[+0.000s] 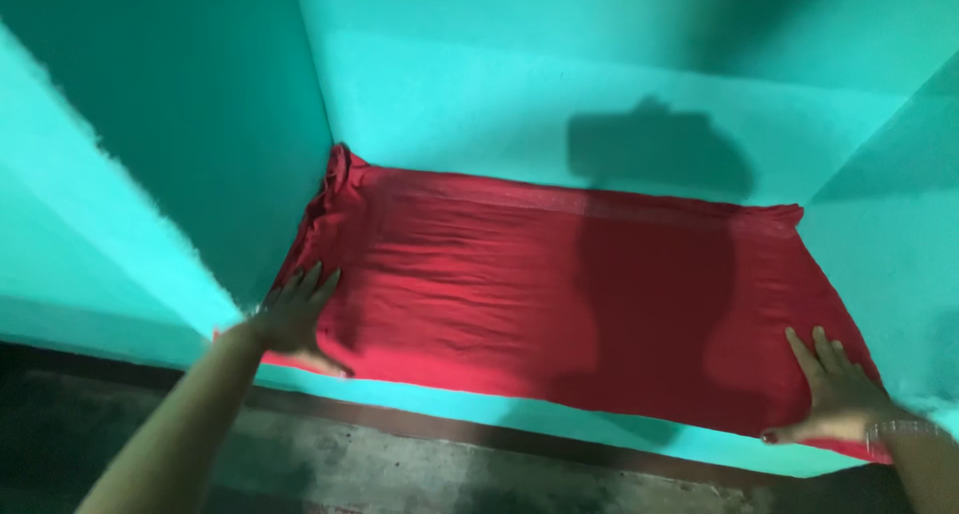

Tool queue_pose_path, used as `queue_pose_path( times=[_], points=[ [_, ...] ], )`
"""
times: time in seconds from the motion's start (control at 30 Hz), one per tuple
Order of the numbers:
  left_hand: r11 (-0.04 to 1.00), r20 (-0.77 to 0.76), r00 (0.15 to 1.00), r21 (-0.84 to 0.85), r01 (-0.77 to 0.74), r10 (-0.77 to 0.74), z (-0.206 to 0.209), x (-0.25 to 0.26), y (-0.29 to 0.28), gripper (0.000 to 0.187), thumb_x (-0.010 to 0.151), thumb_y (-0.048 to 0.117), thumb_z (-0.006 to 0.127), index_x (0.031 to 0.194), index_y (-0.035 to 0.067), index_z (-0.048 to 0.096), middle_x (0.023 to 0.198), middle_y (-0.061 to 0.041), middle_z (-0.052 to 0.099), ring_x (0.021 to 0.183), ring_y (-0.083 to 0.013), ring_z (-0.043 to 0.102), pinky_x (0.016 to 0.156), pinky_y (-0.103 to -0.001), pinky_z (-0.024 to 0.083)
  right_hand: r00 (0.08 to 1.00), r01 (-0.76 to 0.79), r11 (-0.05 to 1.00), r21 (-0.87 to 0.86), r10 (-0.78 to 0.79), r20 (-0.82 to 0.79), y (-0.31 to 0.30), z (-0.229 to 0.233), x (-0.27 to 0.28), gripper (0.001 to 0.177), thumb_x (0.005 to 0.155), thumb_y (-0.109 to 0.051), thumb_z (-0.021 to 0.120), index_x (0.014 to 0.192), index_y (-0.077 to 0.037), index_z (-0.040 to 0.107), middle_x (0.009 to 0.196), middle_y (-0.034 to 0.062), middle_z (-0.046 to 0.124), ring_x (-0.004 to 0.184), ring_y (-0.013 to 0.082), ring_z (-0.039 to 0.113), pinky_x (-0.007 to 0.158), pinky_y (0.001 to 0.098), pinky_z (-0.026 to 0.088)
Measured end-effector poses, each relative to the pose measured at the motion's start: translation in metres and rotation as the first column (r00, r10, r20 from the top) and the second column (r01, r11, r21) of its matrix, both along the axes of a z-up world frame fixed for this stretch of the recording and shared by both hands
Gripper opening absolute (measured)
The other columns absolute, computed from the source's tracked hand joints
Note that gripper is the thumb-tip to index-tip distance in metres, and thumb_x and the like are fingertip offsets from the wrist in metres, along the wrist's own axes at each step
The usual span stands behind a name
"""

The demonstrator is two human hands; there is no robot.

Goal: The person wipes a built-in wall shelf with a cloth, then places a red cloth on the shelf. They fold several garments on a bed and place them on the shelf one by one.

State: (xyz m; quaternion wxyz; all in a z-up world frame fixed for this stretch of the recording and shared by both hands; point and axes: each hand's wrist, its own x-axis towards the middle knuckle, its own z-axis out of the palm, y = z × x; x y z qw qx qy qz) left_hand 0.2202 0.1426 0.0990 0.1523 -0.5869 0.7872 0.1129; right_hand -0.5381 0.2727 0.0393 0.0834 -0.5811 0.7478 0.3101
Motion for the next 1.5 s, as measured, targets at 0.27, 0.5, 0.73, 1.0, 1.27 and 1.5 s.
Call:
queue_pose_path(
  times=[0.27,0.5,0.73,1.0,1.27,1.5],
  points=[
    [0.894,-0.437,0.870,-0.447,0.012,-0.230,-0.044,-0.143,-0.030,0.092,0.093,0.071,0.043,0.155,0.004,0.034,0.164,-0.017,0.029,0.148,-0.0386,0.027,0.113,-0.063,0.020,0.913,-0.059,0.914,-0.402,0.212,0.348,-0.060,0.033,0.159,0.096,0.088,-0.081,0.026,0.164,-0.025,0.010,0.173,0.0044,0.001,0.160,0.0243,0.002,0.125,0.0609,0.010],
    [0.885,-0.375,0.925,-0.406,-0.227,0.065,-0.042,-0.062,-0.023,0.084,0.093,0.068,0.043,0.157,0.013,0.037,0.162,-0.009,0.037,0.151,-0.0315,0.034,0.123,-0.047,0.028,0.969,0.051,0.899,-0.435,0.060,0.239,-0.045,0.004,0.126,0.086,0.090,-0.076,0.023,0.164,-0.034,0.005,0.173,-0.0062,-0.002,0.158,0.0195,0.001,0.124,0.0592,0.002],
    [0.803,-0.259,0.915,-0.443,-0.398,0.311,-0.045,-0.058,-0.057,0.088,0.097,0.069,0.040,0.155,0.003,0.036,0.164,-0.016,0.036,0.149,-0.0314,0.037,0.120,-0.049,0.029,0.948,0.303,0.783,-0.543,-0.190,0.255,-0.068,-0.033,0.028,0.092,0.095,-0.077,0.026,0.161,-0.015,0.014,0.166,0.0249,0.011,0.151,0.0433,0.015,0.117,0.0616,0.020],
    [0.907,-0.357,0.925,-0.420,-0.032,-0.133,-0.051,-0.170,-0.079,0.076,0.100,0.060,0.035,0.159,0.012,0.030,0.167,-0.005,0.029,0.152,-0.0262,0.026,0.124,-0.049,0.018,0.883,-0.028,0.841,-0.540,0.274,0.381,-0.128,0.002,0.261,0.088,0.099,-0.067,0.028,0.161,-0.007,0.011,0.170,0.0085,0.007,0.156,0.0235,0.005,0.125,0.0479,0.006],
    [0.815,-0.303,0.869,-0.325,-0.479,0.390,-0.030,-0.086,-0.125,0.089,0.093,0.074,0.034,0.160,0.016,0.023,0.168,-0.006,0.020,0.153,-0.0259,0.021,0.122,-0.046,0.019,0.942,0.004,0.882,-0.471,0.155,0.298,-0.131,0.026,0.275,0.082,0.098,-0.067,0.025,0.163,-0.020,0.007,0.172,-0.0040,0.003,0.156,0.0164,0.004,0.126,0.0449,0.005],
    [0.923,-0.433,0.899,-0.370,-0.106,-0.071,-0.039,-0.205,-0.108,0.071,0.103,0.056,0.041,0.156,0.010,0.033,0.161,-0.017,0.036,0.148,-0.0356,0.033,0.121,-0.053,0.024,0.948,-0.003,0.886,-0.463,0.150,0.279,-0.135,0.023,0.272,0.082,0.097,-0.067,0.027,0.163,-0.020,0.007,0.171,-0.0039,0.003,0.156,0.0159,0.004,0.126,0.0444,0.005]
  ],
)
